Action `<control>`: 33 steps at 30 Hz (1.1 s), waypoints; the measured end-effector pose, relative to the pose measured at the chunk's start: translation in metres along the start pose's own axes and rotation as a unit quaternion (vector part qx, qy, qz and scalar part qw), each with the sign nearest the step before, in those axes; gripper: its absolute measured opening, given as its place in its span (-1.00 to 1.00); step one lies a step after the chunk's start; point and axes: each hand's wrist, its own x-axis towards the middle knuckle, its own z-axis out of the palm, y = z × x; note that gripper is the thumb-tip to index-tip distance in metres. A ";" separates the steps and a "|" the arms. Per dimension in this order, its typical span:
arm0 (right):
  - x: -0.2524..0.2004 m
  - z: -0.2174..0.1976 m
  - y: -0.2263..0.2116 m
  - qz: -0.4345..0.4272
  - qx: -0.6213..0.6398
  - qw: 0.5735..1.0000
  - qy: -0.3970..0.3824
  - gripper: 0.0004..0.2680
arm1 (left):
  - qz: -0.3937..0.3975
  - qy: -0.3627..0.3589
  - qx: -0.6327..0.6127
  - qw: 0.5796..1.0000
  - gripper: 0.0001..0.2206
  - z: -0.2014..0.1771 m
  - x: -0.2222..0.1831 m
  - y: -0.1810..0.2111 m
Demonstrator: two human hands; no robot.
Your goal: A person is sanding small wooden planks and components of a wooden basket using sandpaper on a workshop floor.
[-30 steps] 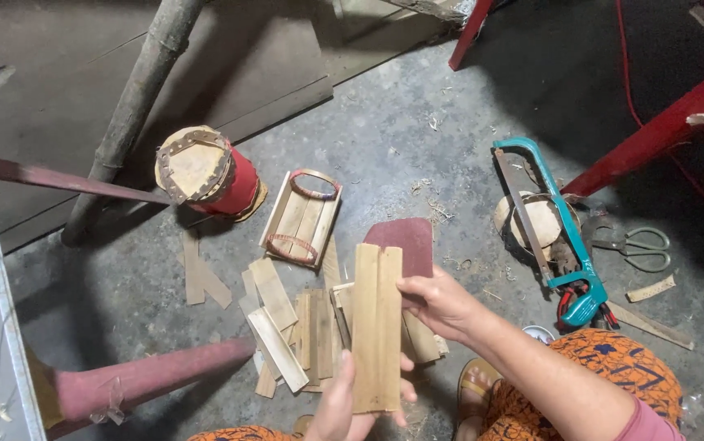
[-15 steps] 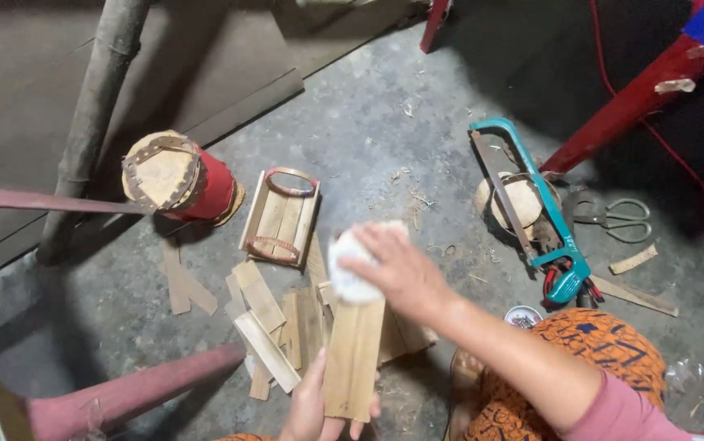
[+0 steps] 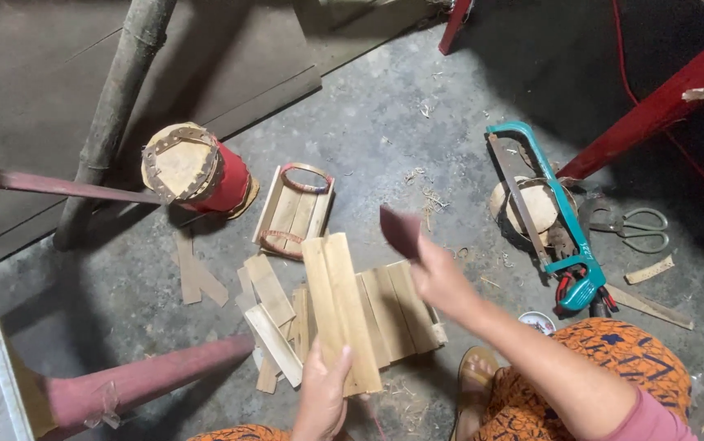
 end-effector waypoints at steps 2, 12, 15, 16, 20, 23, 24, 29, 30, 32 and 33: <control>-0.023 0.010 -0.027 -0.288 -0.161 0.944 0.024 -0.41 | -0.002 -0.037 -0.046 0.998 -0.49 0.015 -0.015 0.024; -0.008 0.015 -0.063 -0.414 -0.226 0.882 0.003 -0.61 | -0.097 -0.049 0.001 0.994 -0.33 0.007 -0.012 0.007; -0.030 0.020 -0.088 0.011 0.068 0.989 -0.130 -0.57 | -0.058 -0.044 -0.035 0.997 -0.43 0.015 -0.012 0.024; -0.047 0.038 -0.060 -0.243 -0.029 0.963 -0.112 -0.75 | -0.024 0.001 -0.095 0.995 -0.43 0.013 -0.007 0.030; -0.031 0.055 0.006 -0.446 -0.172 0.876 -0.063 -0.66 | 0.067 -0.012 -0.141 0.988 -0.49 0.021 -0.011 0.033; 0.020 -0.017 -0.084 0.033 -0.027 0.999 -0.027 -0.67 | -0.003 -0.115 -0.022 0.993 -0.41 0.005 -0.010 0.012; 0.026 -0.025 -0.049 0.033 -0.029 0.999 -0.025 -0.67 | -0.003 -0.118 -0.022 0.993 -0.41 0.008 -0.009 0.014; 0.022 -0.017 -0.008 0.075 0.090 0.991 -0.064 -0.58 | -0.081 -0.392 -0.348 0.848 -0.56 0.000 -0.005 0.021; 0.023 -0.014 -0.011 0.073 0.087 0.991 -0.072 -0.58 | -0.076 -0.388 -0.353 0.848 -0.56 -0.003 -0.003 0.015; 0.020 -0.015 -0.014 -0.084 0.148 0.975 -0.141 -0.61 | -0.138 -0.382 -0.315 0.858 -0.55 -0.002 0.001 0.003; 0.022 -0.017 -0.012 -0.084 0.145 0.976 -0.142 -0.61 | -0.137 -0.384 -0.318 0.856 -0.55 0.003 -0.005 0.011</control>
